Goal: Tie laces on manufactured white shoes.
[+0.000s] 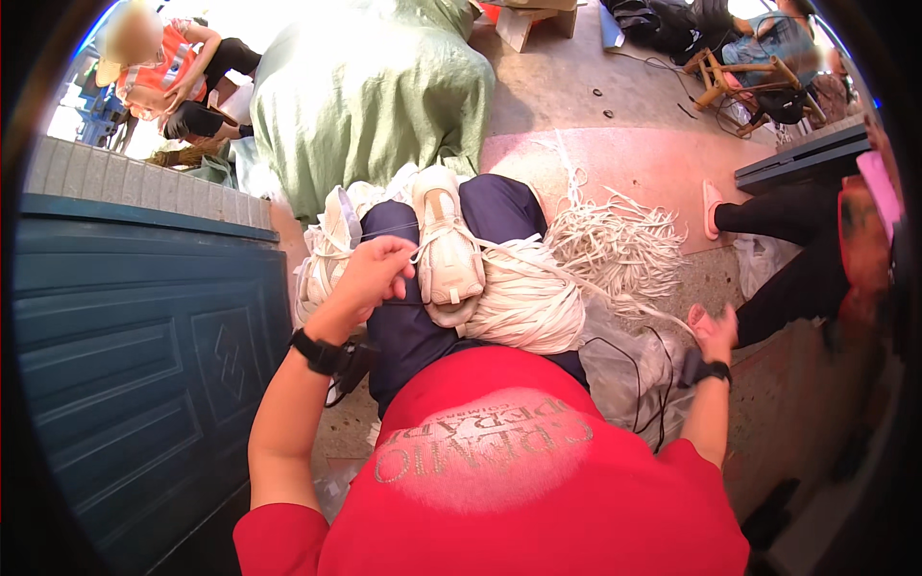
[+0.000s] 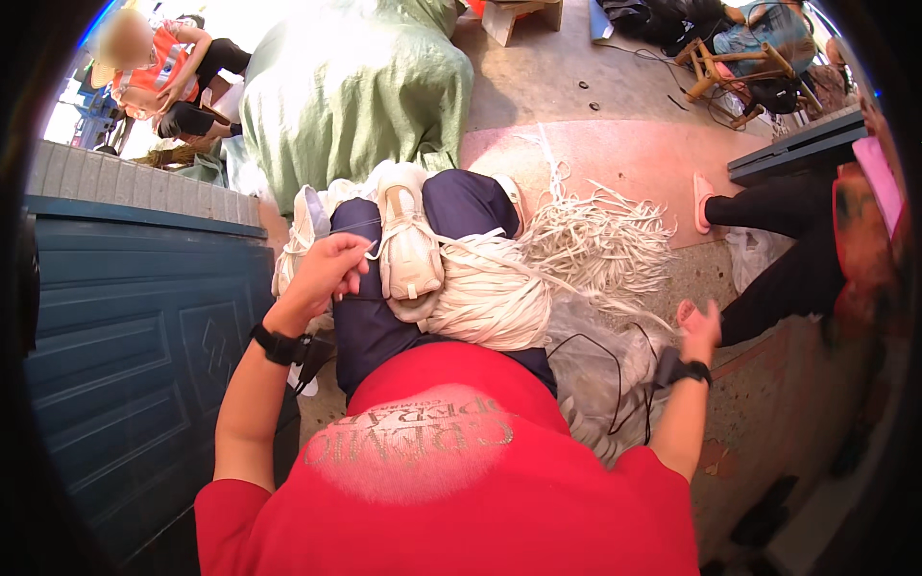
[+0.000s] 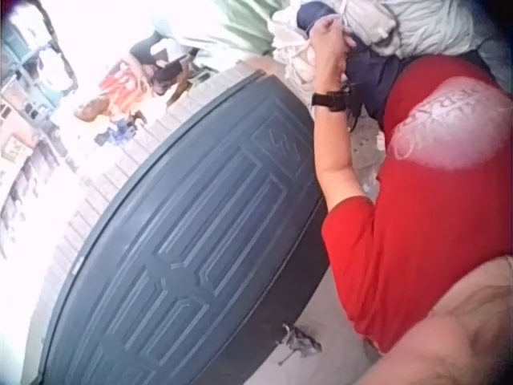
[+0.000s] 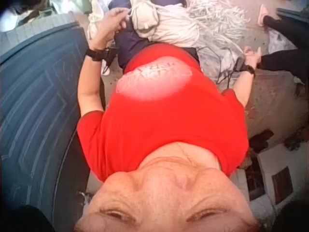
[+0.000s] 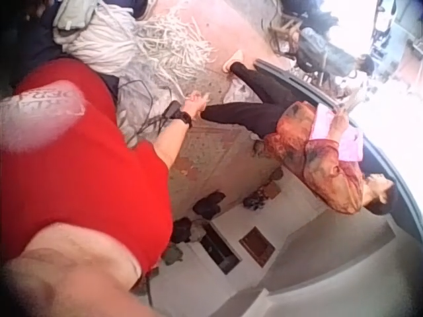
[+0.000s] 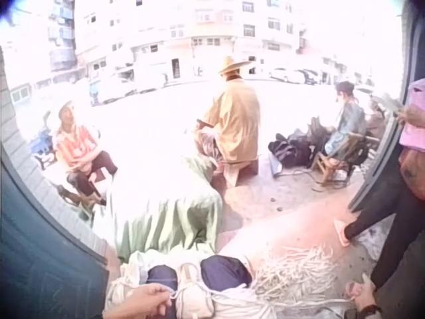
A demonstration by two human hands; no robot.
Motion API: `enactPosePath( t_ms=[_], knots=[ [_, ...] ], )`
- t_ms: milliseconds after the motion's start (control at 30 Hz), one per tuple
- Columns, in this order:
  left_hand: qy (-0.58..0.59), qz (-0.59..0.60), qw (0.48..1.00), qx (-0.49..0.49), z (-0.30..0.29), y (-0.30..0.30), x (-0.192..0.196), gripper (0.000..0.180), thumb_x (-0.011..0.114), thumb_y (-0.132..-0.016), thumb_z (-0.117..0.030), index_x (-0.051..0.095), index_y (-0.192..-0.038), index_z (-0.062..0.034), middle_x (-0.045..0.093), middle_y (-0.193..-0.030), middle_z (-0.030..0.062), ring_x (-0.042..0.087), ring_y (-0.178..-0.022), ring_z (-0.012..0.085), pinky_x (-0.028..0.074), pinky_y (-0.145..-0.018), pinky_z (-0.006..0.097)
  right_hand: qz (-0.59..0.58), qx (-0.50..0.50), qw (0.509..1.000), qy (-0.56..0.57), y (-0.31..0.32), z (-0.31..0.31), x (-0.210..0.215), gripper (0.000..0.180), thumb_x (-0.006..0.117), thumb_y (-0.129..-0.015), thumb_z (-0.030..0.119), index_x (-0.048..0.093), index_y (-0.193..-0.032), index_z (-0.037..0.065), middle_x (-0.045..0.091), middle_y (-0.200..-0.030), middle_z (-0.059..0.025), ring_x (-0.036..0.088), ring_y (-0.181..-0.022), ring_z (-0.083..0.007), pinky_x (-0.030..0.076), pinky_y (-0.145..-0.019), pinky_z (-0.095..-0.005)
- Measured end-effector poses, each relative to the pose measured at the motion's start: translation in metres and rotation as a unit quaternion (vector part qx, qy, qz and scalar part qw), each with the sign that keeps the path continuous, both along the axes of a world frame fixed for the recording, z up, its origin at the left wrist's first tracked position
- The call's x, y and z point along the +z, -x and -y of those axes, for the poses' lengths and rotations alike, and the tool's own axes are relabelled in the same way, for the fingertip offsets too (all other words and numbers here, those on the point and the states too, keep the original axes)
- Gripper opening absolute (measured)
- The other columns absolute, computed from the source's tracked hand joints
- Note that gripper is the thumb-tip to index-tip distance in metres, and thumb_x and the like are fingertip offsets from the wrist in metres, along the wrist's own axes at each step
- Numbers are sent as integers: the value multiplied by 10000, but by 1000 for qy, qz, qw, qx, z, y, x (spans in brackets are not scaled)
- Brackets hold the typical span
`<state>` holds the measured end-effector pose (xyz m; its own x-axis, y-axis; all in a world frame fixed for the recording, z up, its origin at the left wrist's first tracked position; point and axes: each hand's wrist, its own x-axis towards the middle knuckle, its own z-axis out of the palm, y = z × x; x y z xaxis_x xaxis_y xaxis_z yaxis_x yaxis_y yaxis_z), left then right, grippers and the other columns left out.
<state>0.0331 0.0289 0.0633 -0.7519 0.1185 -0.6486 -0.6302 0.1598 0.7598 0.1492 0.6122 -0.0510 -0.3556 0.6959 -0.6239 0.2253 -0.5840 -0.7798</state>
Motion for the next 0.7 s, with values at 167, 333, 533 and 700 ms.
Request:
enactPosePath(
  t_ms=[167, 333, 533, 700],
  knots=[
    [8, -64, 997, -29, -34, 27, -9, 156, 529, -867, -176, 560, -920, -32, 469, -601, -36, 413, -456, 17, 282, -387, 149, -75, 493, 863, -75, 133, 189, 19, 141, 523, -840, 213, 570, -767, 102, 483, -583, 30, 446, -488, -82, 356, -419, -221],
    [124, -176, 974, -70, -51, 45, -44, 199, 563, -818, -190, 606, -812, 5, 560, -630, 27, 500, -536, 95, 403, -498, 225, -14, 811, 425, -401, 184, 346, 63, 497, 403, -861, 436, 622, -866, -10, 604, -898, -223, 562, -871, -390, 441, -755, -437],
    [388, -222, 864, -231, -58, 85, -57, 192, 499, -793, -201, 642, -855, -89, 632, -876, 148, 600, -852, 310, 467, -724, 408, -26, 836, 290, -465, 155, 363, 73, 340, 462, -806, 300, 639, -765, 12, 620, -800, -199, 601, -791, -349, 474, -708, -431],
    [457, -267, 798, -288, -62, 83, -56, 189, 519, -802, -227, 625, -838, -75, 627, -801, 151, 605, -781, 308, 467, -685, 395, -110, 822, 305, -468, 104, 334, 87, 298, 477, -794, 268, 611, -680, 27, 593, -660, -193, 586, -660, -372, 468, -618, -450]
  ],
)
